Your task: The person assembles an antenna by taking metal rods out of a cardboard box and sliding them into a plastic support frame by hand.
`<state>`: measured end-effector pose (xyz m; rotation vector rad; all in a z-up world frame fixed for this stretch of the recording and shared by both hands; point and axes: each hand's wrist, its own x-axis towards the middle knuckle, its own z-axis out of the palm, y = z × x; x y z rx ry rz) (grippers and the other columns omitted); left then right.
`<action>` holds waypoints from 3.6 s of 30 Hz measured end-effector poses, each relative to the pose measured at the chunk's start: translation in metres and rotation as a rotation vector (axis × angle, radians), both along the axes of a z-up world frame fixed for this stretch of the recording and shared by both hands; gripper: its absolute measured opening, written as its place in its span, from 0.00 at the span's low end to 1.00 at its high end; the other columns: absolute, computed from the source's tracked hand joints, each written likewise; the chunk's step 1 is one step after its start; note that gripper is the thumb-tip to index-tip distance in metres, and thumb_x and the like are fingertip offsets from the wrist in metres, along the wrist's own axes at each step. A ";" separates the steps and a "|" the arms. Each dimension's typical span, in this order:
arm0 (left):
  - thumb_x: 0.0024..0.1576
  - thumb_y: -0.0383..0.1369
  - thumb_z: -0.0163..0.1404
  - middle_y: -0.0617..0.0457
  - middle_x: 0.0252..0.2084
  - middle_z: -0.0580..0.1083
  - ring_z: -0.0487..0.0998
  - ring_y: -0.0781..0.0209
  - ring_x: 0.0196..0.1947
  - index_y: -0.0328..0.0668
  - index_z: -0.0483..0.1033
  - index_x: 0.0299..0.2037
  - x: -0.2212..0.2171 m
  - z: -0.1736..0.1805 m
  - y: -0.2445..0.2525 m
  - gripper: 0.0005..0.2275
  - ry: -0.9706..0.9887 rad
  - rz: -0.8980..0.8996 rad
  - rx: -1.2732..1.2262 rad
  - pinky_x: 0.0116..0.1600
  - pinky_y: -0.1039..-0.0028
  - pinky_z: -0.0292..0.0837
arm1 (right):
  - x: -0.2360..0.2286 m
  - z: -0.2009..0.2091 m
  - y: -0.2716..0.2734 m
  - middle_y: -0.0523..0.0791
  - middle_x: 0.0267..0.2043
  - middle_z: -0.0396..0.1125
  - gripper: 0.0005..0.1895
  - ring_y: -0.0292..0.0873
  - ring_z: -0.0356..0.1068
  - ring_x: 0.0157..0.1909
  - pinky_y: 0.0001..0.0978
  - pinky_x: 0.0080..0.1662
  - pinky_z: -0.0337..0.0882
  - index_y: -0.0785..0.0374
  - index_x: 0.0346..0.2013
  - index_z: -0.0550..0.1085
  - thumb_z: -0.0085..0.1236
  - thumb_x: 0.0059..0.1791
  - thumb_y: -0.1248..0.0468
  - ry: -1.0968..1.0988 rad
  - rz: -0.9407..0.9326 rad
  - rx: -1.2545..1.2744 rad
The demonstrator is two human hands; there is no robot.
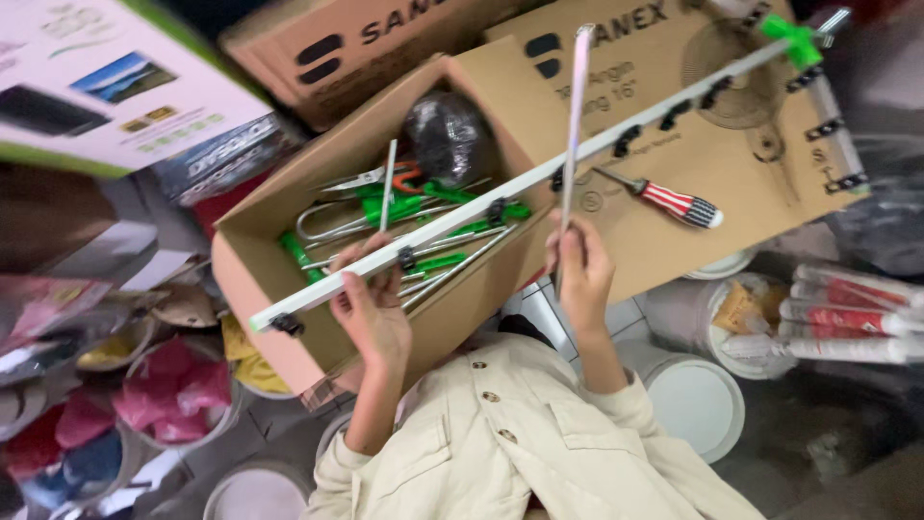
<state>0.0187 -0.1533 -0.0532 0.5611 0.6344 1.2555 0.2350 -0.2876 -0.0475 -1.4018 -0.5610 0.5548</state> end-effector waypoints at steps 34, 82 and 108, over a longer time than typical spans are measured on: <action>0.67 0.28 0.51 0.43 0.59 0.76 0.77 0.60 0.56 0.29 0.73 0.60 0.009 0.058 0.017 0.14 0.244 -0.427 0.254 0.62 0.71 0.75 | -0.100 0.009 0.040 0.47 0.46 0.70 0.10 0.37 0.70 0.46 0.30 0.50 0.72 0.69 0.47 0.67 0.59 0.57 0.68 0.124 0.246 0.141; 0.69 0.23 0.47 0.45 0.67 0.71 0.72 0.68 0.60 0.32 0.68 0.64 -0.001 0.055 0.022 0.14 0.222 -0.569 0.350 0.64 0.80 0.68 | -0.017 0.105 0.067 0.50 0.32 0.65 0.14 0.40 0.66 0.26 0.29 0.29 0.70 0.63 0.57 0.59 0.48 0.64 0.58 -0.095 0.004 0.575; 0.69 0.24 0.47 0.44 0.70 0.70 0.72 0.67 0.58 0.33 0.67 0.64 0.000 0.057 0.020 0.14 0.225 -0.589 0.359 0.61 0.80 0.68 | -0.067 0.077 0.044 0.46 0.42 0.69 0.09 0.36 0.73 0.37 0.25 0.39 0.75 0.66 0.47 0.70 0.57 0.58 0.63 -0.080 0.297 0.138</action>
